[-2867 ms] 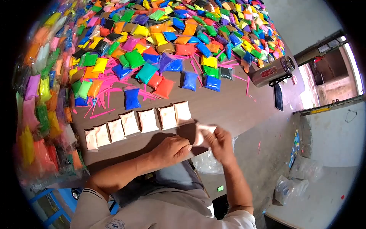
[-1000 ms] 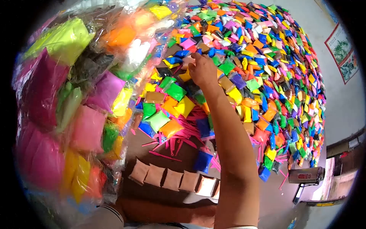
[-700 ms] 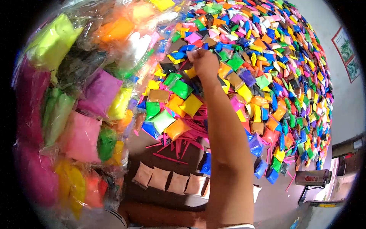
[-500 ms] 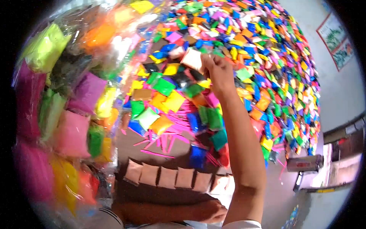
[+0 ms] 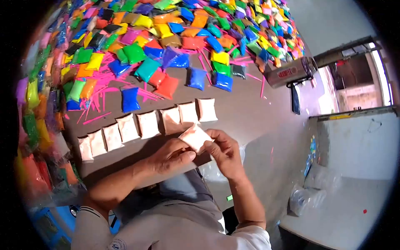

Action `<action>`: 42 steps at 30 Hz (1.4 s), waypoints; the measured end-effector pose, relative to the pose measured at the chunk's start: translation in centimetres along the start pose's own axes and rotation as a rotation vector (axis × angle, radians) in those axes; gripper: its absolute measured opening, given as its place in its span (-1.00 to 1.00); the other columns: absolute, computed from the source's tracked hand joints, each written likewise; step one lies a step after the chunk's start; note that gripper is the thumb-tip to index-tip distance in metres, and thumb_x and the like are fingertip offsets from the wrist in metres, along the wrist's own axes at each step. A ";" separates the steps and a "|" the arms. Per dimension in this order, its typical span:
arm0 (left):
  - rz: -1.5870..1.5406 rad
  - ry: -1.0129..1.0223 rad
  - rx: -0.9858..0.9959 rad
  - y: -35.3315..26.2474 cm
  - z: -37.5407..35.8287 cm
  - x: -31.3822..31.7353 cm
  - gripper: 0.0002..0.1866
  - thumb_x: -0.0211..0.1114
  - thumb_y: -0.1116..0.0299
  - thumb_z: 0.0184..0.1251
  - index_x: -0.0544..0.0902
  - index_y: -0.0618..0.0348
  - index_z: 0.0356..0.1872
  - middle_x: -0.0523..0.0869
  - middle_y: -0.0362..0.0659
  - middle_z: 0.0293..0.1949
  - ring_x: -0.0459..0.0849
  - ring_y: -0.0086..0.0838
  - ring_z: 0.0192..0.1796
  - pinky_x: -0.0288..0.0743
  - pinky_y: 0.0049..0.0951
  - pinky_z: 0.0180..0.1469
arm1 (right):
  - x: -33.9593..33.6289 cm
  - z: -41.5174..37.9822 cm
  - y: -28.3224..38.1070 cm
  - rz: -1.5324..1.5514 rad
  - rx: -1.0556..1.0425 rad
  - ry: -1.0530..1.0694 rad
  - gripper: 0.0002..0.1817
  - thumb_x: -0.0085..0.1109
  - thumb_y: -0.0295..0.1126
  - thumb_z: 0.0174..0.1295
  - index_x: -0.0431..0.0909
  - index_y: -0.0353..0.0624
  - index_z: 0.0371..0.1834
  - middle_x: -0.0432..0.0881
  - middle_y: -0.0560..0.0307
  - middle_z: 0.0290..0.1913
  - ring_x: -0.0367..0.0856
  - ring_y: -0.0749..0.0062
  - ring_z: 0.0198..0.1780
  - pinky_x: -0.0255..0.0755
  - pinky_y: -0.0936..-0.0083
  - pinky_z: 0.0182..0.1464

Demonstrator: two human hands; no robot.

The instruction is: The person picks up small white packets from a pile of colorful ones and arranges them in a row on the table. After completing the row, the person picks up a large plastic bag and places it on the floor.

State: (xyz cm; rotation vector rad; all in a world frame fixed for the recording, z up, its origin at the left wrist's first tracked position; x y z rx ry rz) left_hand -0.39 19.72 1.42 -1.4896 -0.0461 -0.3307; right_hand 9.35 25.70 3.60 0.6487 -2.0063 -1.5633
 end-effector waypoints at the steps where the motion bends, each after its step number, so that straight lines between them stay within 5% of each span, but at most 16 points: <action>1: 0.016 0.004 -0.003 -0.4 0.2 0.1 -0.69 0.12 0.16 0.44 0.54 0.23 -0.08 0.51 -0.21 -0.42 0.47 -0.55 -0.32 0.41 -0.44 -0.23 | 0.3 -0.7 -0.5 0.016 0.016 0.014 -0.72 0.16 -0.40 0.41 0.50 -0.36 0.06 0.65 0.17 -0.13 0.60 0.56 -0.14 0.49 0.58 -0.05; 9: 0.340 0.000 0.111 -1.2 0.1 0.9 -0.83 0.15 0.40 0.33 0.54 0.29 -0.18 0.64 -0.05 -0.33 0.64 -0.25 -0.30 0.51 -0.29 -0.20 | 0.9 0.0 -1.3 -0.032 0.155 0.098 -0.75 0.26 -0.42 0.35 0.53 -0.35 -0.03 0.63 0.22 -0.17 0.55 0.63 -0.15 0.47 0.62 -0.07; 15: 0.312 0.010 0.062 -1.0 0.1 0.6 -0.83 0.12 0.38 0.35 0.56 0.27 -0.20 0.65 0.04 -0.34 0.64 -0.04 -0.27 0.49 -0.18 -0.20 | 1.1 0.3 -2.1 0.088 -0.014 0.054 -0.79 0.27 -0.41 0.32 0.54 -0.32 -0.12 0.63 0.22 -0.20 0.56 0.62 -0.20 0.47 0.64 -0.13; 18: 0.329 0.109 -0.024 0.1 0.1 0.9 -0.70 0.10 0.29 0.38 0.55 0.28 -0.02 0.66 -0.04 -0.29 0.63 -0.26 -0.25 0.50 -0.31 -0.13 | 0.7 0.2 -2.9 0.128 -0.017 -0.018 -0.78 0.29 -0.39 0.29 0.54 -0.30 -0.13 0.64 0.19 -0.19 0.58 0.60 -0.20 0.48 0.62 -0.12; 21: 0.314 0.060 0.033 -1.0 0.3 0.6 -0.78 0.13 0.28 0.40 0.58 0.27 -0.25 0.65 0.09 -0.37 0.64 0.01 -0.23 0.47 -0.12 -0.21 | 1.0 0.4 -2.6 0.120 0.017 -0.017 -0.77 0.30 -0.40 0.26 0.55 -0.29 -0.12 0.66 0.18 -0.17 0.59 0.61 -0.21 0.48 0.63 -0.14; 39: 0.456 0.151 -0.049 0.4 0.4 1.0 -0.76 0.15 0.25 0.38 0.58 0.26 -0.24 0.67 0.11 -0.31 0.62 0.06 -0.21 0.47 -0.06 -0.18 | 2.1 0.4 -2.1 0.033 0.073 0.009 -0.75 0.37 -0.38 0.18 0.56 -0.27 -0.19 0.60 0.28 -0.27 0.50 0.68 -0.31 0.39 0.71 -0.25; 42: 0.460 0.128 -0.003 -0.4 0.4 0.9 -0.77 0.12 0.31 0.33 0.49 0.32 -0.24 0.54 0.08 -0.38 0.55 -0.14 -0.34 0.43 -0.20 -0.26 | 1.9 0.4 -2.3 0.054 0.018 0.021 -0.75 0.38 -0.39 0.20 0.57 -0.28 -0.17 0.61 0.26 -0.27 0.51 0.68 -0.30 0.41 0.70 -0.23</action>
Point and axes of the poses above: each hand's wrist, its own z-axis towards the middle knuckle, its own x-axis out of the palm, y = z × x, the point moved 10 cm from there along z, towards the middle knuckle
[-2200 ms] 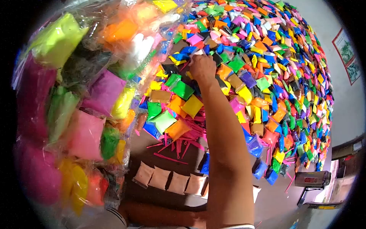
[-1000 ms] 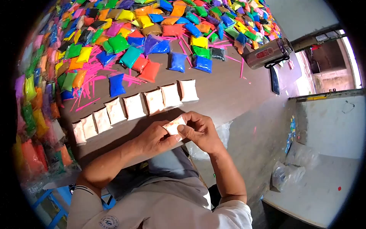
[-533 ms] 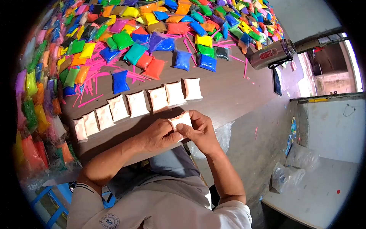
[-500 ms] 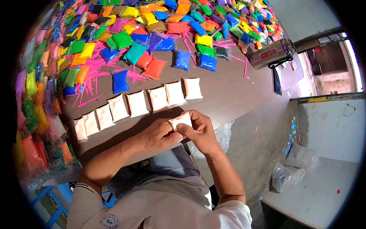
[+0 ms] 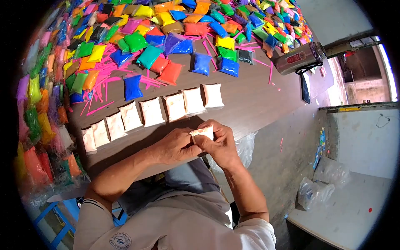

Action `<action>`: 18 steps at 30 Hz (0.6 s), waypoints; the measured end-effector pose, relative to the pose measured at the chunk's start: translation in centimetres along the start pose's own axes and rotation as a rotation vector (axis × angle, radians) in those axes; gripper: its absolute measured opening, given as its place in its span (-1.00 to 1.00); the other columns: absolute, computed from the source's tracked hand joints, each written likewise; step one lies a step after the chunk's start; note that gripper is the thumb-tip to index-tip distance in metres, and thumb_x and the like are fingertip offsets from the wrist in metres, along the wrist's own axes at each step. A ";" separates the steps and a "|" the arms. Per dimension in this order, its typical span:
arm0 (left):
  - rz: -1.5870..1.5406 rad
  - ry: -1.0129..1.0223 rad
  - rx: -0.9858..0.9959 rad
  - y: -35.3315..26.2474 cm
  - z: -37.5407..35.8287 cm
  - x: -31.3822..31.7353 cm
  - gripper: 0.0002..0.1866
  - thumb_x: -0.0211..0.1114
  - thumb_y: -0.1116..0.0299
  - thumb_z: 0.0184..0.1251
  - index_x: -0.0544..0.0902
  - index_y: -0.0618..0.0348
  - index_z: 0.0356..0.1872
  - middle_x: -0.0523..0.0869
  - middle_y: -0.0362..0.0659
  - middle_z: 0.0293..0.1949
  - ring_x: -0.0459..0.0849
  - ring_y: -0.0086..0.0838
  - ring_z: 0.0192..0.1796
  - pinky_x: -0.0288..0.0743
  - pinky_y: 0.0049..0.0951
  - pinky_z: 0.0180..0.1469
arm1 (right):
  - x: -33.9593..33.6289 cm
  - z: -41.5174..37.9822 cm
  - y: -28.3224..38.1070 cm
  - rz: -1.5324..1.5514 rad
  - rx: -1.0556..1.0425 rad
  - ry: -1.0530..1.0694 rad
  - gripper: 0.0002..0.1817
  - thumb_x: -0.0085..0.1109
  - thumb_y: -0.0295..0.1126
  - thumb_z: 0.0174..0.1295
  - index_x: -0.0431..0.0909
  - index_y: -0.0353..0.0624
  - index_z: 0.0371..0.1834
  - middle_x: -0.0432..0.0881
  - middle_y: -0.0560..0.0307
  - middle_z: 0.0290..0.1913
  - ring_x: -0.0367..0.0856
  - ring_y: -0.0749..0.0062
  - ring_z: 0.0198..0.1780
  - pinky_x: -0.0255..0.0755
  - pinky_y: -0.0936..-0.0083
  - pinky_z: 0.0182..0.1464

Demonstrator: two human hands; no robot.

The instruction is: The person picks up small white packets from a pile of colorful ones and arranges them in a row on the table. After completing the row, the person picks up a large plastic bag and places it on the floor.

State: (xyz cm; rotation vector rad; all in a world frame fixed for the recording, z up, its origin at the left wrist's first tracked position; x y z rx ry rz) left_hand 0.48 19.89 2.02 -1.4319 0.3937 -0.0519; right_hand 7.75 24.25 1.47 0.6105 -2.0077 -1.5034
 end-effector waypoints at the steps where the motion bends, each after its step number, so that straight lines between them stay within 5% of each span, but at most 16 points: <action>1: -0.033 -0.009 -0.006 0.0 0.0 -0.1 -0.77 0.14 0.29 0.35 0.52 0.30 -0.23 0.58 0.07 -0.37 0.58 -0.13 -0.32 0.45 -0.19 -0.23 | 0.0 0.0 0.1 0.029 -0.035 -0.007 -0.77 0.37 -0.40 0.22 0.58 -0.28 -0.17 0.63 0.27 -0.28 0.52 0.69 -0.29 0.43 0.70 -0.22; 9: -0.348 -0.140 0.127 0.0 0.2 -1.1 -0.67 0.13 0.17 0.44 0.61 0.28 -0.09 0.67 0.01 -0.32 0.65 -0.21 -0.25 0.50 -0.27 -0.15 | -0.2 -0.2 0.0 0.284 0.033 -0.073 -0.74 0.30 -0.46 0.28 0.56 -0.36 -0.03 0.70 0.12 -0.15 0.65 0.57 -0.16 0.57 0.56 -0.03; 18: -0.344 -0.111 0.072 1.0 0.0 -0.8 -0.58 0.05 0.10 0.52 0.59 0.34 -0.08 0.68 0.08 -0.28 0.65 -0.17 -0.22 0.49 -0.29 -0.12 | -1.0 -0.3 -0.2 0.132 -0.011 -0.092 -0.71 0.30 -0.38 0.31 0.58 -0.36 -0.01 0.70 0.13 -0.11 0.63 0.57 -0.11 0.56 0.55 -0.01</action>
Point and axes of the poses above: each hand's wrist, its own z-axis towards the middle knuckle, its own x-axis out of the palm, y = z × x, the point moved 10 cm from there along z, towards the middle knuckle
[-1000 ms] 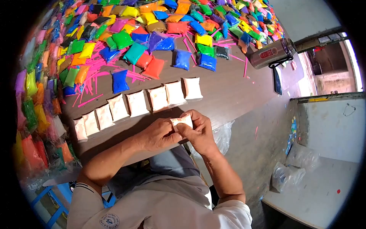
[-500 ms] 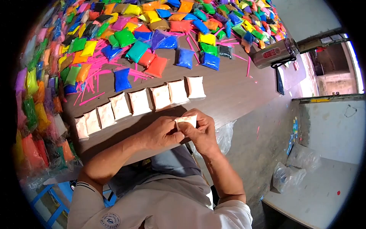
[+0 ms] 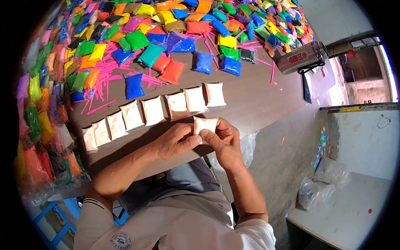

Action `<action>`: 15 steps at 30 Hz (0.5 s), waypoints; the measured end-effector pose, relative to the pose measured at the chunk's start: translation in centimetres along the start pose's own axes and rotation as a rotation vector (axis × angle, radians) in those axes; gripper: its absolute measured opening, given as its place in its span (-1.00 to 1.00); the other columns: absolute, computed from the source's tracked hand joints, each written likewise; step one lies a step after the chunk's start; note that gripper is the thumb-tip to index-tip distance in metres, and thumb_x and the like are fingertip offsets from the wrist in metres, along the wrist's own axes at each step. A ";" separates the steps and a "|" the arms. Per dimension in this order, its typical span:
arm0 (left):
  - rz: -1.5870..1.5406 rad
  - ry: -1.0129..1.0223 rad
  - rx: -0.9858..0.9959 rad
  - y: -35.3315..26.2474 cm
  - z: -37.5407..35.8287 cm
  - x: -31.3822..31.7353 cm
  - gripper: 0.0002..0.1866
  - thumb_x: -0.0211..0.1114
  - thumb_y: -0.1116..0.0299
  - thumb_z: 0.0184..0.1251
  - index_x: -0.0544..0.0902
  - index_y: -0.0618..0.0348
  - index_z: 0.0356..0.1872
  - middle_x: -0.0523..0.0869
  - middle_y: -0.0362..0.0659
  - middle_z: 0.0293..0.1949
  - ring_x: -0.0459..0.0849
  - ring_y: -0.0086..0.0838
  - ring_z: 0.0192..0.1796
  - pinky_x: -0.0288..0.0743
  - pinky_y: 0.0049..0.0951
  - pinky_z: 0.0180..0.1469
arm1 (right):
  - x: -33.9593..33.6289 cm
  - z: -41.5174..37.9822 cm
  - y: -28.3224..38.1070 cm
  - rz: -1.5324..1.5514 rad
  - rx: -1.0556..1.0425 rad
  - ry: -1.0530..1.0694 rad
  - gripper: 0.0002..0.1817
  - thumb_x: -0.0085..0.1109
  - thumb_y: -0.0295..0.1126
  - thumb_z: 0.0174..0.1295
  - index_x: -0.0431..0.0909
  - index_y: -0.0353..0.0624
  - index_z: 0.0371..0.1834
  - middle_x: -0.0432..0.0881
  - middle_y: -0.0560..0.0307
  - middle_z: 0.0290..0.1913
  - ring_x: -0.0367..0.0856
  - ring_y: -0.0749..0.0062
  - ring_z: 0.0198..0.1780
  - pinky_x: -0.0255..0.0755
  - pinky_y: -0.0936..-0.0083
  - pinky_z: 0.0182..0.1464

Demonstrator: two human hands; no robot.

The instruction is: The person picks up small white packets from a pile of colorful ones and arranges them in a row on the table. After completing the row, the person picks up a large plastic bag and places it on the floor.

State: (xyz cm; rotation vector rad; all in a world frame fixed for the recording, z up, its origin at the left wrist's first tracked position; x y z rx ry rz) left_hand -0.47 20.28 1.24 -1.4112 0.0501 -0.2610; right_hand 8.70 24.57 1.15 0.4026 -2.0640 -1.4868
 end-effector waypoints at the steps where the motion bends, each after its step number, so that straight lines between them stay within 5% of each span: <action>1: 0.039 0.017 -0.047 0.4 0.0 0.1 -0.58 0.05 0.10 0.53 0.59 0.34 -0.09 0.67 0.08 -0.29 0.65 -0.17 -0.22 0.49 -0.28 -0.12 | 0.0 0.0 0.0 0.013 0.008 0.004 -0.71 0.30 -0.39 0.31 0.58 -0.36 -0.01 0.70 0.13 -0.12 0.63 0.58 -0.11 0.55 0.56 -0.01; 4: 0.101 0.022 -0.087 0.4 -0.1 0.0 -0.59 0.03 0.10 0.54 0.57 0.34 -0.12 0.66 0.10 -0.32 0.64 -0.13 -0.24 0.48 -0.25 -0.13 | -0.5 -0.3 -0.3 0.130 0.060 -0.004 -0.70 0.31 -0.38 0.31 0.57 -0.35 -0.01 0.69 0.14 -0.12 0.62 0.58 -0.12 0.53 0.58 -0.02; 15: 0.244 -0.014 0.011 -0.7 -0.3 0.7 -0.67 0.00 0.22 0.53 0.51 0.33 -0.31 0.60 0.09 -0.40 0.57 0.04 -0.27 0.45 -0.16 -0.17 | -1.0 -3.1 2.6 -0.249 -0.108 -0.165 -0.63 0.39 -0.34 0.25 0.46 -0.33 -0.05 0.63 0.08 -0.04 0.56 0.56 -0.06 0.41 0.55 0.10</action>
Point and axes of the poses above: each hand's wrist, its own z-axis towards the middle knuckle, its own x-axis out of the palm, y = z × x, the point moved 10 cm from there along z, towards the middle knuckle
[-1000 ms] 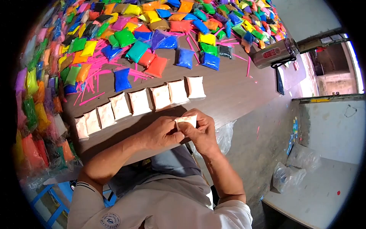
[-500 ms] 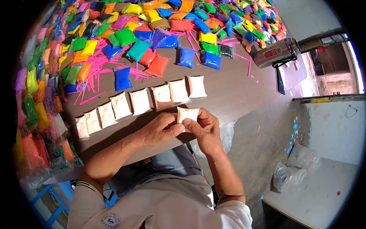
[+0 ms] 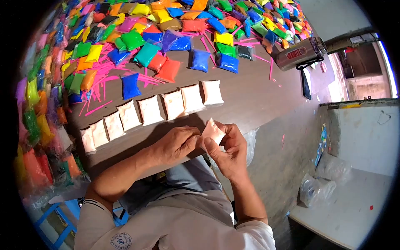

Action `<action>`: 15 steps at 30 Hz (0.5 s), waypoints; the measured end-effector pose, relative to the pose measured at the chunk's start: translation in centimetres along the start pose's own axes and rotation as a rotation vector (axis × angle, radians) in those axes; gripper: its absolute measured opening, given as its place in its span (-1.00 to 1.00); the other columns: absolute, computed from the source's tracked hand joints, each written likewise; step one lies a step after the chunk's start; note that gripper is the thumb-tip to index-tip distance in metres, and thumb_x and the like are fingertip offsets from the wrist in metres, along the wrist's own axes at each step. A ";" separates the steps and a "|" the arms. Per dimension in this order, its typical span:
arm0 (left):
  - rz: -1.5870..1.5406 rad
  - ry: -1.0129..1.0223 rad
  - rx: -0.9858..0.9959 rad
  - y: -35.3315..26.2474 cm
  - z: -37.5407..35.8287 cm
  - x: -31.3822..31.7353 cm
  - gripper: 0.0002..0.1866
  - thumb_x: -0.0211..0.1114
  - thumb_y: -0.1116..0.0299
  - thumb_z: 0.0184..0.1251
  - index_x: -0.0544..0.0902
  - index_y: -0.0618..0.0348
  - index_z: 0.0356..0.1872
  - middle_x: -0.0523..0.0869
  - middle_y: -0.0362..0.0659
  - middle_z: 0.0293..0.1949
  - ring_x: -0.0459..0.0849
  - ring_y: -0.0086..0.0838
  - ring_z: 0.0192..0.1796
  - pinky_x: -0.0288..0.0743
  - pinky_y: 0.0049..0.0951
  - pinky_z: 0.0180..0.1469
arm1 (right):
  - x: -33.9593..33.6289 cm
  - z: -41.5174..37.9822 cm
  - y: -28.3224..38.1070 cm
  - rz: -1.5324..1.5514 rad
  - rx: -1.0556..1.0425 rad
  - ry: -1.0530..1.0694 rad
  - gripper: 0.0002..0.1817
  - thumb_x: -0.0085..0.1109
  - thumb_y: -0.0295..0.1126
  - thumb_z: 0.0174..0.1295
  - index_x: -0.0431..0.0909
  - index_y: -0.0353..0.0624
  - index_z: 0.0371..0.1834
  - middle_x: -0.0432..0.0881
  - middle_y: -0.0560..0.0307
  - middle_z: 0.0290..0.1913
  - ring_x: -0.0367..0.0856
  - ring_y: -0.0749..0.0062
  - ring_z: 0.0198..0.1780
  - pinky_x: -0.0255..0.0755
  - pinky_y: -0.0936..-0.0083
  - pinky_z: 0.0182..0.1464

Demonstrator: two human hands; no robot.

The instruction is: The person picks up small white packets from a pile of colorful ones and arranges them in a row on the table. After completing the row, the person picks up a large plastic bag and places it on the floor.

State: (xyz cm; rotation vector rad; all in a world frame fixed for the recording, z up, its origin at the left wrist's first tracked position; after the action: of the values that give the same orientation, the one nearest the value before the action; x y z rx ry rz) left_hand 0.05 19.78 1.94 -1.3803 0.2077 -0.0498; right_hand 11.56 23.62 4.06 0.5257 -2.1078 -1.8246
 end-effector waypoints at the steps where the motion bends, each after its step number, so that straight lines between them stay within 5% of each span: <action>1: 0.006 0.003 0.008 0.0 0.0 0.1 -0.67 0.00 0.23 0.53 0.51 0.33 -0.31 0.58 0.06 -0.40 0.57 -0.01 -0.28 0.45 -0.19 -0.16 | 0.1 0.0 0.5 0.017 -0.007 -0.036 -0.63 0.43 -0.33 0.21 0.46 -0.29 -0.11 0.63 0.10 -0.06 0.54 0.59 -0.10 0.43 0.54 0.04; 10: -0.005 0.064 0.012 -0.7 0.1 0.2 -0.67 0.04 0.18 0.48 0.54 0.30 -0.26 0.59 0.01 -0.31 0.58 -0.06 -0.20 0.45 -0.18 -0.13 | 0.8 0.4 -0.2 0.115 0.083 -0.032 -0.70 0.37 -0.48 0.24 0.41 -0.30 -0.13 0.58 0.18 -0.21 0.55 0.62 -0.22 0.47 0.66 -0.17; 15: 0.006 0.168 -0.075 -0.8 0.0 0.7 -0.69 0.07 0.19 0.41 0.52 0.30 -0.21 0.55 -0.01 -0.28 0.55 -0.13 -0.18 0.43 -0.21 -0.09 | 0.3 0.2 -0.4 0.128 0.071 0.013 -0.55 0.37 -0.45 0.25 0.37 -0.32 0.10 0.60 0.11 -0.21 0.59 0.57 -0.24 0.52 0.62 -0.21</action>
State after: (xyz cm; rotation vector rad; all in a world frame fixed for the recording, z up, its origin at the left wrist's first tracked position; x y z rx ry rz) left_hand 0.79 19.58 2.62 -1.4515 0.3571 -0.1551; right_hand 11.19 23.58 3.67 0.4077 -2.1519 -1.6780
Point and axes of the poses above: each hand's wrist, its own z-axis towards the middle knuckle, its own x-axis out of the palm, y = z × x, the point moved 10 cm from there along z, towards the middle knuckle
